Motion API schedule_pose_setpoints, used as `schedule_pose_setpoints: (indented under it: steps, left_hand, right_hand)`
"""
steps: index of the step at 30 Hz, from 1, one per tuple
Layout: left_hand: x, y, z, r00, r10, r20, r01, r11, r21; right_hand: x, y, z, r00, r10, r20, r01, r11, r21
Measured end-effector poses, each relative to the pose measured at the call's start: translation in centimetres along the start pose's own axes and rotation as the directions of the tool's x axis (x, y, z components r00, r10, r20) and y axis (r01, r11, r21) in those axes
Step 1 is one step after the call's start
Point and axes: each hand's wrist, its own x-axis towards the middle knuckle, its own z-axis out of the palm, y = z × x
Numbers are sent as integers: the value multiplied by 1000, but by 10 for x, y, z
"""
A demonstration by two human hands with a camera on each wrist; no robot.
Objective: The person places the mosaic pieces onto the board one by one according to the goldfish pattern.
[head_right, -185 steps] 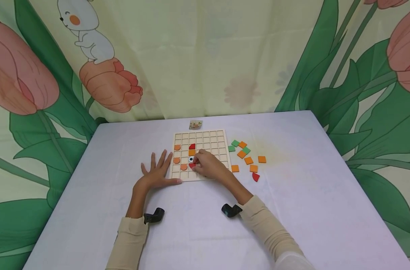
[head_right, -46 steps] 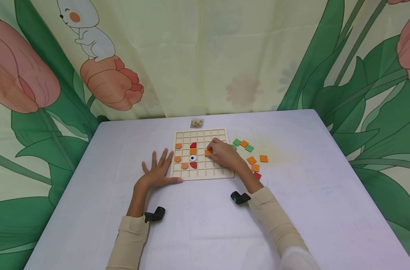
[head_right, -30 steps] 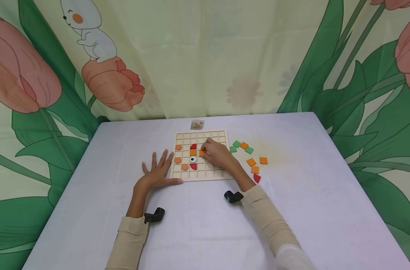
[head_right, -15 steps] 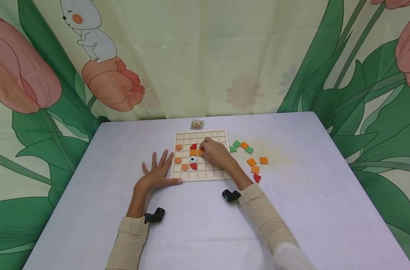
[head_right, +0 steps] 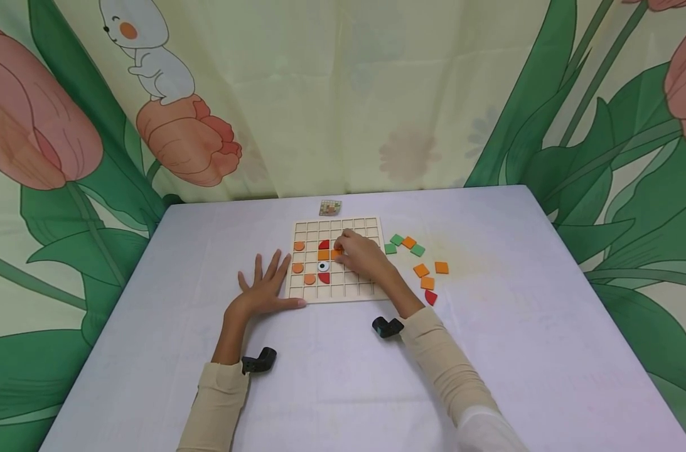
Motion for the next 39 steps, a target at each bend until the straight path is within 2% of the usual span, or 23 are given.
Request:
schedule_pose_setpoints:
  steps: [13, 21, 26, 39]
  left_hand:
    - [-1, 1, 0, 1000, 3, -8, -3, 1000, -3]
    - [1, 1, -1, 1000, -1, 8, 1, 1000, 0]
    - [1, 0, -1, 1000, -2, 18, 2, 1000, 8]
    - [0, 1, -2, 1000, 3, 21, -3, 1000, -4]
  right_hand:
    - [-1, 0, -1, 1000, -5, 0, 5, 1000, 15]
    - [0, 5, -1, 1000, -9, -10, 9, 1000, -5]
    - [-3, 9, -3, 1000, -10, -9, 10, 1000, 20]
    - [-22, 35, -24, 994, 90, -68, -86, 994, 61]
